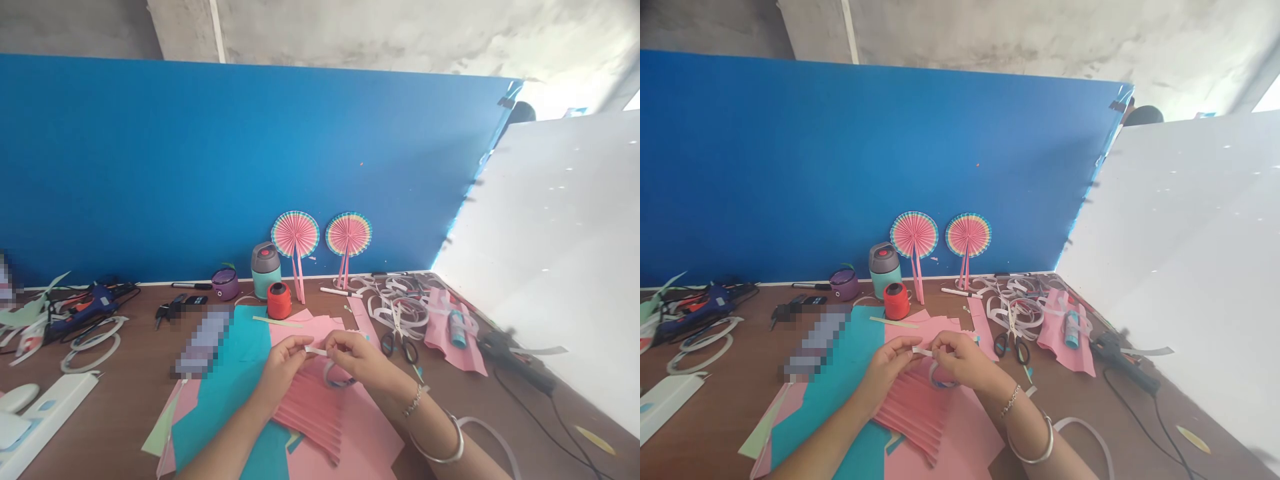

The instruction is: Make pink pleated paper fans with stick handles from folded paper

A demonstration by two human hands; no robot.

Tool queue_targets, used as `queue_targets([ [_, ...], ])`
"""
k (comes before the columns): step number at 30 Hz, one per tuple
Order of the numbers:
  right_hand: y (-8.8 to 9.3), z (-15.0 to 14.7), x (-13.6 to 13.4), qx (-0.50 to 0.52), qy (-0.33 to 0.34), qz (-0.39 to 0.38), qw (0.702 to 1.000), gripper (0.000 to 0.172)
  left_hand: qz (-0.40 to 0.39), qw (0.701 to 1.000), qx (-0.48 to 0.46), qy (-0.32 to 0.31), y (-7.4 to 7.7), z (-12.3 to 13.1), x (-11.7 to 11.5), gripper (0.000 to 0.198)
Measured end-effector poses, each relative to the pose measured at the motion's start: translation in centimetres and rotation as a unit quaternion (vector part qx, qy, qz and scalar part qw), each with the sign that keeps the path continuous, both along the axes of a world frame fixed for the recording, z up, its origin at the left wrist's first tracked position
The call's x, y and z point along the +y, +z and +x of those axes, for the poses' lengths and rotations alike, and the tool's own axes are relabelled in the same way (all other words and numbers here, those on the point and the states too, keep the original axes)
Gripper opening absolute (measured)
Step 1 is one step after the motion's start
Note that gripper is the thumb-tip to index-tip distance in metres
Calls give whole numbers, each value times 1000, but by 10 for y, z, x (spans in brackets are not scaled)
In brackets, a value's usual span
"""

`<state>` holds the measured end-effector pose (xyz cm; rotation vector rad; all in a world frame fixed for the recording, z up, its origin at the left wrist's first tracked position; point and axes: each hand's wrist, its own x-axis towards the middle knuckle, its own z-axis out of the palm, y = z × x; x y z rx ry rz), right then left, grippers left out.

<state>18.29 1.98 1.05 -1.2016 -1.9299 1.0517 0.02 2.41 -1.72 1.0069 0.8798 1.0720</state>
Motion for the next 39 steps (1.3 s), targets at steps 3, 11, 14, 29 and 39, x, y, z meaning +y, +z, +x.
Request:
queue_targets([
  [3, 0, 0, 0, 0, -3, -1, 1000, 14, -3, 1000, -4, 1, -1, 0, 0, 28],
  [11, 1, 0, 0, 5, -5, -12, 1000, 15, 5, 1000, 11, -8, 0, -1, -1, 32],
  [14, 2, -1, 0, 6, -7, -20, 1000, 15, 13, 999, 38, 8, 1, 0, -1, 34],
  [29, -4, -3, 0, -103, -78, 88, 988, 16, 29, 996, 53, 67, 1, 1, 0, 29],
  [39, 3, -5, -4, -236, -155, 150, 947, 30, 69, 991, 79, 85, -4, -3, 4, 26],
])
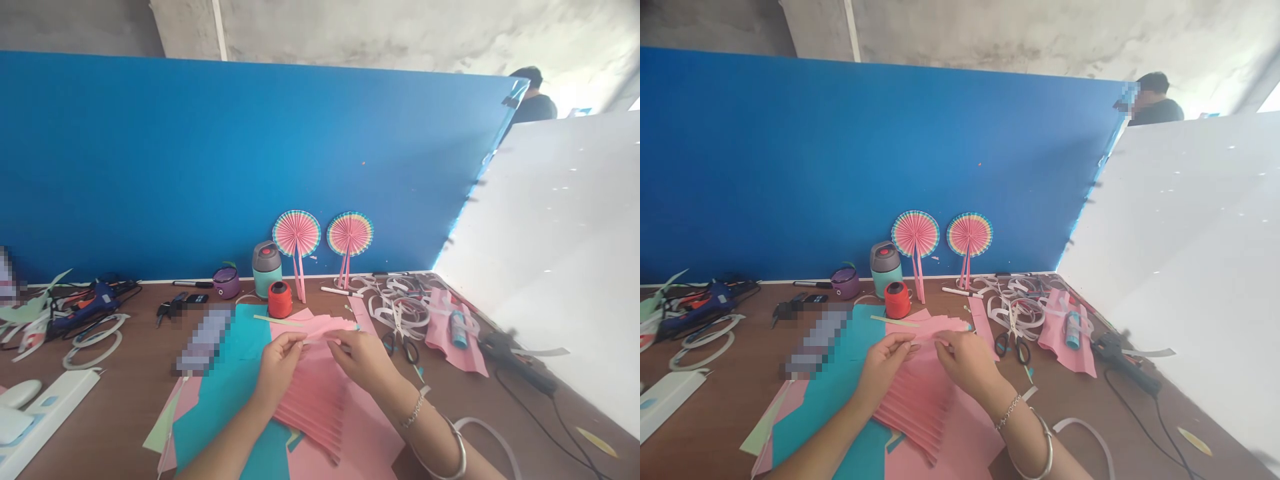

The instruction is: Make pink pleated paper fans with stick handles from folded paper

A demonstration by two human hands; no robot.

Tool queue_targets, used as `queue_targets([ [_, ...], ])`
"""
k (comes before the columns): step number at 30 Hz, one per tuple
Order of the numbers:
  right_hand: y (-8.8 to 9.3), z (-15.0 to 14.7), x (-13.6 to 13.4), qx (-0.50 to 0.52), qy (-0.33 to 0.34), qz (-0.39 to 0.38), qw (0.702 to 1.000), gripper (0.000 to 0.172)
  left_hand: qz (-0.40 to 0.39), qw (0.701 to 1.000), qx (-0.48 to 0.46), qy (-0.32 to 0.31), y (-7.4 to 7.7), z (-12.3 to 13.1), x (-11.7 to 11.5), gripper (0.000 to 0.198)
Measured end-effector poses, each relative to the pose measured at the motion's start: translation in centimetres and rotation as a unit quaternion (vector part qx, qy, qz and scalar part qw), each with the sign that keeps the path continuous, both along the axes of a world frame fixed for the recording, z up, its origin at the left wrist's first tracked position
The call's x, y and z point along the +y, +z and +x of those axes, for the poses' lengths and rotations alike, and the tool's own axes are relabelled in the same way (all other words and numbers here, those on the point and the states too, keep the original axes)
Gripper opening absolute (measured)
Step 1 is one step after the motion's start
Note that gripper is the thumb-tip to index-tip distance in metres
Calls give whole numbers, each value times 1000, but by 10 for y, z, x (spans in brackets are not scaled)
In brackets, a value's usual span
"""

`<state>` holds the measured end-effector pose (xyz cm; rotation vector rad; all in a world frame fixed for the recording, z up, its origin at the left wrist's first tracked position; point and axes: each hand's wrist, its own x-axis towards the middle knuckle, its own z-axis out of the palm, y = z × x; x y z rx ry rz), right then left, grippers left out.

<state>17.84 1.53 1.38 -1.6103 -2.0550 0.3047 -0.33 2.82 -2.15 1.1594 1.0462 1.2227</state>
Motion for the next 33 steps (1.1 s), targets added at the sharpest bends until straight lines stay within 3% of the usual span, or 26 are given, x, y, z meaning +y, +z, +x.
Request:
queue_targets([
  [3, 3, 6, 2, 29, -34, -24, 999, 34, 3, 1000, 7, 13, 2, -4, 2, 29],
  [8, 9, 12, 3, 96, -20, -50, 994, 26, -8, 1000, -7, 13, 5, -6, 4, 39],
  [18, 6, 13, 3, 48, -66, 28, 996, 19, -19, 999, -16, 25, 11, -7, 3, 47],
  [33, -2, 17, 8, 59, -92, 41, 993, 19, 21, 1000, -13, 8, 8, -6, 0, 40],
])
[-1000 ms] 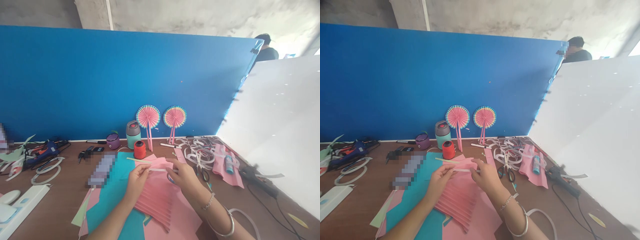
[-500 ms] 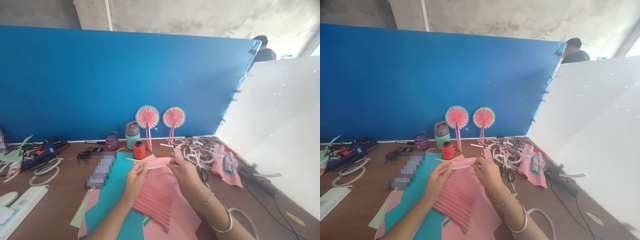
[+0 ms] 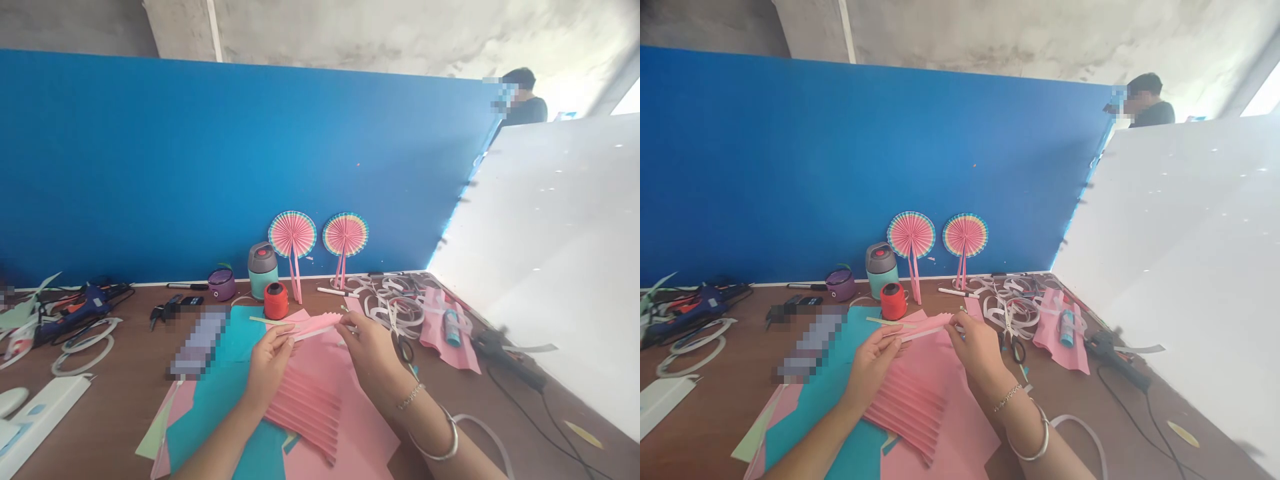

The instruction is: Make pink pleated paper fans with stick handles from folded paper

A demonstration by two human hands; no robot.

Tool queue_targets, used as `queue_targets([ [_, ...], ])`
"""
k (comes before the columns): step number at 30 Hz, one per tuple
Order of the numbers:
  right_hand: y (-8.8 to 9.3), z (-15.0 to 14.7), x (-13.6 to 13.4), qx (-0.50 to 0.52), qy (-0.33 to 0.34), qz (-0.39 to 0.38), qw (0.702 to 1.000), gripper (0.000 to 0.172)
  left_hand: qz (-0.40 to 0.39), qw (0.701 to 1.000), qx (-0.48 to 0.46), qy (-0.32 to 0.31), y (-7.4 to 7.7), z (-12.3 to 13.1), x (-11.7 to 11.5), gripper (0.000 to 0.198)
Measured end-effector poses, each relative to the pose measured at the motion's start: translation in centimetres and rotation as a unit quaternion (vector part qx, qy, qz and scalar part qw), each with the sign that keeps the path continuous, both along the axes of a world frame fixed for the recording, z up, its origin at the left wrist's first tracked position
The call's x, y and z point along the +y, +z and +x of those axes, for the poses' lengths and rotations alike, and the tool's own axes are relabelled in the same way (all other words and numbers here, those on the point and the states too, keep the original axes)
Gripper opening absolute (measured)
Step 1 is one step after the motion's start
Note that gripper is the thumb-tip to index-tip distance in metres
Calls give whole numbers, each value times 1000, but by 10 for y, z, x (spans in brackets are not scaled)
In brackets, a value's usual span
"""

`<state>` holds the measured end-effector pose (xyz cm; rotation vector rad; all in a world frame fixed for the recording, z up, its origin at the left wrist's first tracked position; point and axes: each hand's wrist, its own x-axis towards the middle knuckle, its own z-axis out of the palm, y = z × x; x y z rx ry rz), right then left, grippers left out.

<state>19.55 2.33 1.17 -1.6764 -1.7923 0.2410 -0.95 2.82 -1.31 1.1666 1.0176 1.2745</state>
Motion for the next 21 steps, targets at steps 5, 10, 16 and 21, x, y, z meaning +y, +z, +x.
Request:
queue_targets([
  [5, 2, 0, 1, -11, -10, -7, 1000, 18, 3, 1000, -1, -12, 3, 1, -3, 38],
  [10, 4, 0, 2, -9, -16, -21, 1000, 18, 1, 1000, -7, -16, 5, 2, -6, 37],
  [16, 3, 1, 3, -4, -12, -19, 1000, 17, -1, 1000, -3, -14, 7, 3, -8, 37],
  [21, 1, 2, 4, 5, -1, -14, 1000, 18, 3, 1000, -4, -19, 8, 3, -9, 35],
])
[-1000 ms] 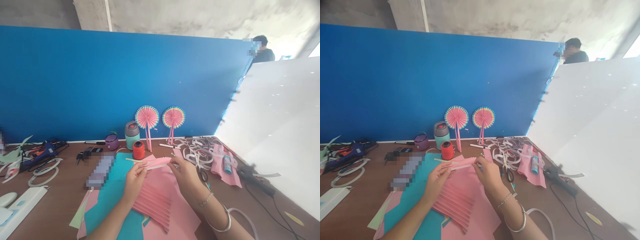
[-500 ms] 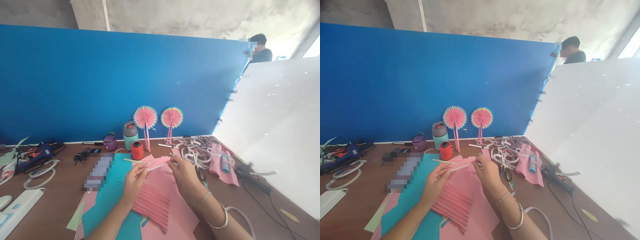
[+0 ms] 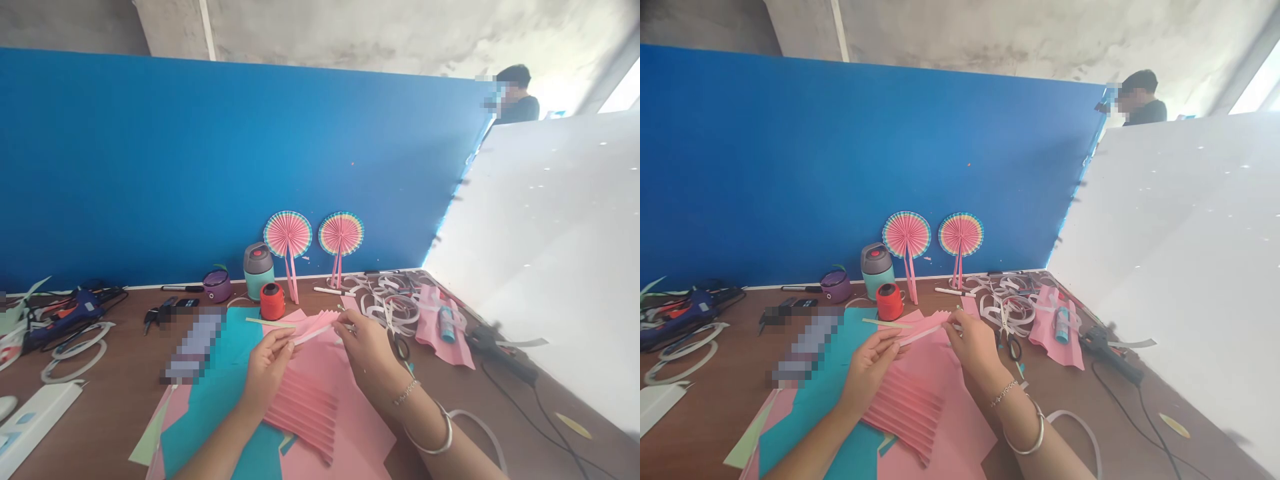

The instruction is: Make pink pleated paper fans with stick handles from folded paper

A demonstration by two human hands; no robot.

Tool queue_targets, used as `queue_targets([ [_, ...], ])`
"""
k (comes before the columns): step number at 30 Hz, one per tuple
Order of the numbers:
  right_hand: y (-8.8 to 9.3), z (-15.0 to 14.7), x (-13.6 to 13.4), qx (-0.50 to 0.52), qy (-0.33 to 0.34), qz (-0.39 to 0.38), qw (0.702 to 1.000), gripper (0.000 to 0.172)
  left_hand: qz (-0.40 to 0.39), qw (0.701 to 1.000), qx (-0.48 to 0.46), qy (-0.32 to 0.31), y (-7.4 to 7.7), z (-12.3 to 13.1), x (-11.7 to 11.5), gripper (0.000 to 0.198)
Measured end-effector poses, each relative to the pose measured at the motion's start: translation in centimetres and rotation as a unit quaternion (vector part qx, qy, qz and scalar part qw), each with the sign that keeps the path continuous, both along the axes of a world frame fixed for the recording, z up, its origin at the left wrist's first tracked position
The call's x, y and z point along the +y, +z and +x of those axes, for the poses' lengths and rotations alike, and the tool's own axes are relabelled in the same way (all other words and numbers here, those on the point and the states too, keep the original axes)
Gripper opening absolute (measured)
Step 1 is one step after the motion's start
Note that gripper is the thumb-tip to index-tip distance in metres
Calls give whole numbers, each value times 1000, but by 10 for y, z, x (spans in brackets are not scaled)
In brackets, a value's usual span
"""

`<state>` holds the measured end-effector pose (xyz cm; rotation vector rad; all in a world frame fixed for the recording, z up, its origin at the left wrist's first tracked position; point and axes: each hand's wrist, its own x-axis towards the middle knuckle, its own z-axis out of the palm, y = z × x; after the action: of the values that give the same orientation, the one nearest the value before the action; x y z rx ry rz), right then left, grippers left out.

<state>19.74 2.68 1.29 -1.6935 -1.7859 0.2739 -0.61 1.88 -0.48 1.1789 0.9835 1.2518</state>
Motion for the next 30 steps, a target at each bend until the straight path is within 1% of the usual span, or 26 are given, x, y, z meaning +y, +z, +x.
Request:
queue_targets([
  [4, -1, 0, 1, 11, -3, -5, 1000, 19, 5, 1000, -4, -8, 0, 0, -1, 33],
  [11, -3, -1, 1, 37, -12, -17, 999, 21, -9, 999, -17, -27, 2, -1, -4, 35],
  [18, -6, -2, 3, 71, 8, -22, 997, 18, -7, 998, -36, -50, -2, -3, -5, 29],
  [22, -7, -5, 2, 65, 12, -19, 998, 18, -20, 996, -61, -64, -3, -3, -6, 28],
  [27, -9, -9, 1, 77, 24, -24, 997, 18, -31, 993, -83, -80, 3, -2, -8, 29],
  [30, -12, -13, 1, 108, 53, -30, 992, 17, -42, 991, -92, -90, 5, -1, -9, 29],
])
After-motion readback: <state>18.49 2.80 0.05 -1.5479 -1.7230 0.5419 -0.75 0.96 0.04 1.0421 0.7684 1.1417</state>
